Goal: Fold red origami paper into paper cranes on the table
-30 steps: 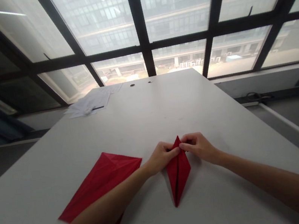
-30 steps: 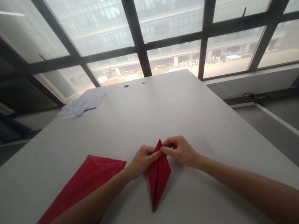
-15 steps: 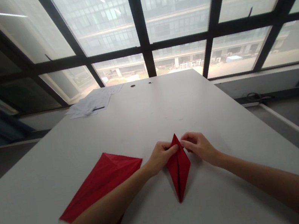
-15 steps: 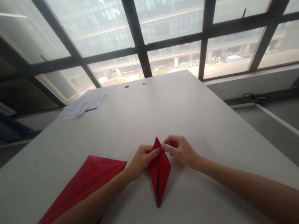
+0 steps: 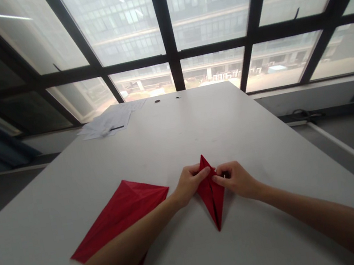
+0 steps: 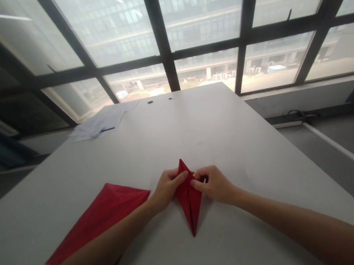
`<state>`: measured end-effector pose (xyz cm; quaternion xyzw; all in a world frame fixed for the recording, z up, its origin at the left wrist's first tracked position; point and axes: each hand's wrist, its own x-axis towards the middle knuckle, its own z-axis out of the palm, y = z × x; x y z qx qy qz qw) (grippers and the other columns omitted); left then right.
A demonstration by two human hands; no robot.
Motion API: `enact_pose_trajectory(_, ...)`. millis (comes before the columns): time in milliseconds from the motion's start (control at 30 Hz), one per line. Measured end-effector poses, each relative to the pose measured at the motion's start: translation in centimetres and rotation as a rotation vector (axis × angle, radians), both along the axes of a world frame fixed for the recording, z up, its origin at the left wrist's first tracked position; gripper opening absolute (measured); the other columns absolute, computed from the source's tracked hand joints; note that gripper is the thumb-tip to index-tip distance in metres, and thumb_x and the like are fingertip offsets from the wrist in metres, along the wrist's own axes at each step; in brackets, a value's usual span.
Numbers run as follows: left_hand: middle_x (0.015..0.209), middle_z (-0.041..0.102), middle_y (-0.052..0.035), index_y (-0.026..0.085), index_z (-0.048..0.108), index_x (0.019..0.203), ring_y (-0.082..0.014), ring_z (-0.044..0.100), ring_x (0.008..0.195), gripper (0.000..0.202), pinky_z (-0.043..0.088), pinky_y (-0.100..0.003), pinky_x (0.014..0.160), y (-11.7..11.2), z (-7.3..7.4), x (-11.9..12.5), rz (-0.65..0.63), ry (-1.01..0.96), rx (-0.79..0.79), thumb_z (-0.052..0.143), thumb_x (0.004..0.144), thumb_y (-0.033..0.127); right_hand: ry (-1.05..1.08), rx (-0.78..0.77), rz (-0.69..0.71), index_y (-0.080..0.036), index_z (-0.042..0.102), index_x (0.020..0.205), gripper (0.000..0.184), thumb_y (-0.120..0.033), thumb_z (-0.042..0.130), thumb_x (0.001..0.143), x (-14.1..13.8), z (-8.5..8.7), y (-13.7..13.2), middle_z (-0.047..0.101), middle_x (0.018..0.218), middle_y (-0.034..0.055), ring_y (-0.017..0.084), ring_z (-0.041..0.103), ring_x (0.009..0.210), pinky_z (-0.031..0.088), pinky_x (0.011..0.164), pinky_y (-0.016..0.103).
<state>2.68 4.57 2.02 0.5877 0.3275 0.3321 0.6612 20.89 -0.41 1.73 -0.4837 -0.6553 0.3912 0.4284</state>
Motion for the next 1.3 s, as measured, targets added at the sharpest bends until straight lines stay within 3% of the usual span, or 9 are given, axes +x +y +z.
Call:
enact_pose_trajectory(400, 0.078, 0.071, -0.0073, 0.009, 0.077, 0.090, -0.0136, 0.059, 0.065, 0.042, 0.043, -0.022, 0.058, -0.05, 0.13, 0.24, 0.024, -0.015, -0.066, 0.077, 0.076, 0.048, -0.024, 0.000, 0.000, -0.016, 0.057, 0.060, 0.021, -0.024, 0.061, 0.079, -0.02, -0.16, -0.17, 0.052, 0.056, -0.0031, 0.010, 0.041, 0.054, 0.030, 0.051, 0.023)
enact_pose_trajectory(633, 0.081, 0.071, -0.0076, 0.010, 0.074, 0.105, -0.0148, 0.060, 0.069, 0.049, 0.044, -0.025, 0.064, 0.50, -0.26, 0.04, 0.044, -0.075, -0.098, 0.071, 0.081, 0.052, 0.024, -0.037, 0.010, -0.016, 0.057, 0.062, 0.026, -0.031, 0.061, 0.082, 0.09, -0.20, -0.03, 0.051, 0.058, -0.0022, 0.010, 0.041, 0.056, 0.030, 0.051, 0.023)
enact_pose_trajectory(967, 0.083, 0.065, -0.0064, 0.008, 0.074, 0.084, -0.0129, 0.054, 0.068, 0.043, 0.041, -0.023, 0.060, 0.29, 0.00, 0.14, -0.004, -0.043, -0.002, 0.068, 0.083, 0.051, 0.178, -0.086, 0.009, -0.017, 0.052, 0.063, 0.047, -0.055, 0.050, 0.090, 0.01, -0.37, 0.51, 0.042, 0.059, -0.0025, 0.011, 0.036, 0.056, 0.028, 0.050, 0.024)
enact_pose_trajectory(1067, 0.086, 0.064, -0.0070, 0.009, 0.073, 0.080, -0.0142, 0.056, 0.071, 0.043, 0.042, -0.023, 0.061, 0.17, 0.19, 0.15, -0.004, -0.034, 0.016, 0.069, 0.083, 0.051, 0.144, -0.082, 0.040, -0.017, 0.052, 0.060, 0.047, -0.054, 0.054, 0.088, 0.01, -0.04, 0.41, 0.041, 0.057, -0.0027, 0.011, 0.034, 0.055, 0.028, 0.050, 0.024)
enact_pose_trajectory(1300, 0.093, 0.063, -0.0094, 0.008, 0.076, 0.087, -0.0145, 0.057, 0.074, 0.043, 0.042, -0.023, 0.062, 0.18, 0.13, 0.05, -0.030, -0.032, 0.026, 0.067, 0.084, 0.050, 0.101, -0.066, 0.022, -0.015, 0.065, 0.064, 0.034, -0.042, 0.060, 0.084, 0.02, 0.04, 0.37, 0.056, 0.059, 0.0001, 0.012, 0.046, 0.057, 0.035, 0.053, 0.024)
